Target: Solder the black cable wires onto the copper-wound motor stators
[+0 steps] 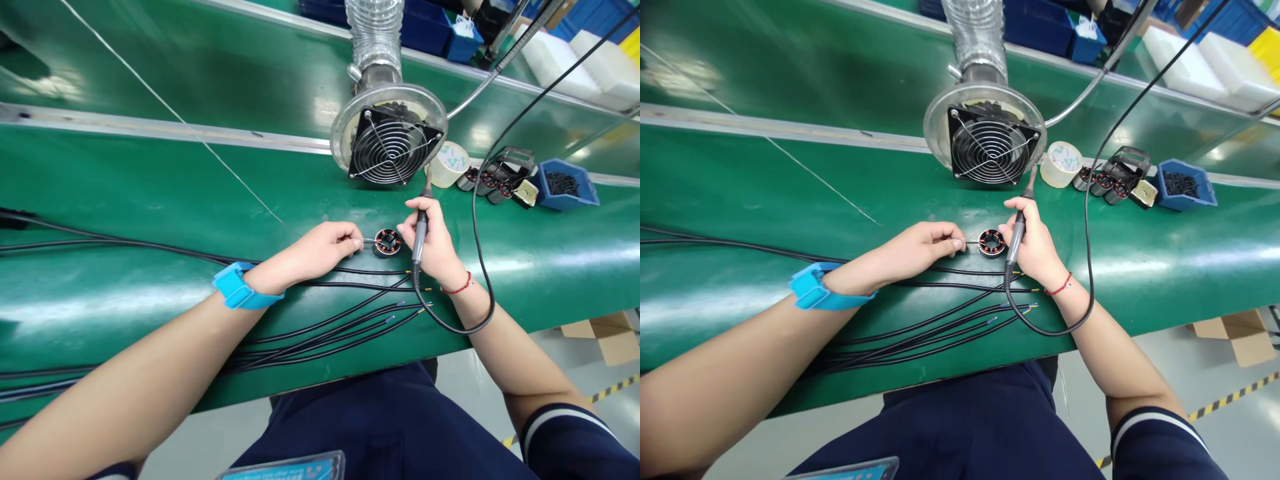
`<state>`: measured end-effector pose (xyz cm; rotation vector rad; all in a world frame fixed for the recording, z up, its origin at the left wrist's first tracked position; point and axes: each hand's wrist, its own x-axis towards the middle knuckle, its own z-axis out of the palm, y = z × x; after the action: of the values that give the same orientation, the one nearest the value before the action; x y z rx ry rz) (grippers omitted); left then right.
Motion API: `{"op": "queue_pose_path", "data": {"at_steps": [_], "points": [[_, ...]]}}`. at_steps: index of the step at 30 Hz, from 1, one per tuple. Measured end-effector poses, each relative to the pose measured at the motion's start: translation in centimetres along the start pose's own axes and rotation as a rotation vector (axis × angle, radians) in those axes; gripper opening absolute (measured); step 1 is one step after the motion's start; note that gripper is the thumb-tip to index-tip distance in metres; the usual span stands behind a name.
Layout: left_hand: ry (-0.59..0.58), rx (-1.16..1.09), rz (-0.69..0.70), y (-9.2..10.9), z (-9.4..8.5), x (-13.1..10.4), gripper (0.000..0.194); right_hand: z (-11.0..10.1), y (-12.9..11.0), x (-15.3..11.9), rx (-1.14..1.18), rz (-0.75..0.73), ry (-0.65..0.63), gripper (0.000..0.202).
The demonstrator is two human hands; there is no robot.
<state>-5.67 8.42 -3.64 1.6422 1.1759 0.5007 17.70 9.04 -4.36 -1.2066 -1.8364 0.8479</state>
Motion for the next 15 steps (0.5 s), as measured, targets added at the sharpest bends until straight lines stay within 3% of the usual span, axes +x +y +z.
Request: {"op": "queue_pose_path", "data": {"at_steps": [6,10,15], "points": [[-0.024,-0.083,-0.012,0.0,-0.3,-0.1,0.026,0.2,0.1,-3.0,-0.018,0.011,0.072,0.048],[-0.036,-0.114,0.006,0.2,-0.5,0.0,0.031,1.3,0.0,-4.4,-0.212,-0.026,0.000,0.067],[-0.065,-0.173,0.038,1.5,0.5,0.7,0.025,2.0,-0.3,-3.9,-0.349,-0.122,-0.011,0.056]]}}
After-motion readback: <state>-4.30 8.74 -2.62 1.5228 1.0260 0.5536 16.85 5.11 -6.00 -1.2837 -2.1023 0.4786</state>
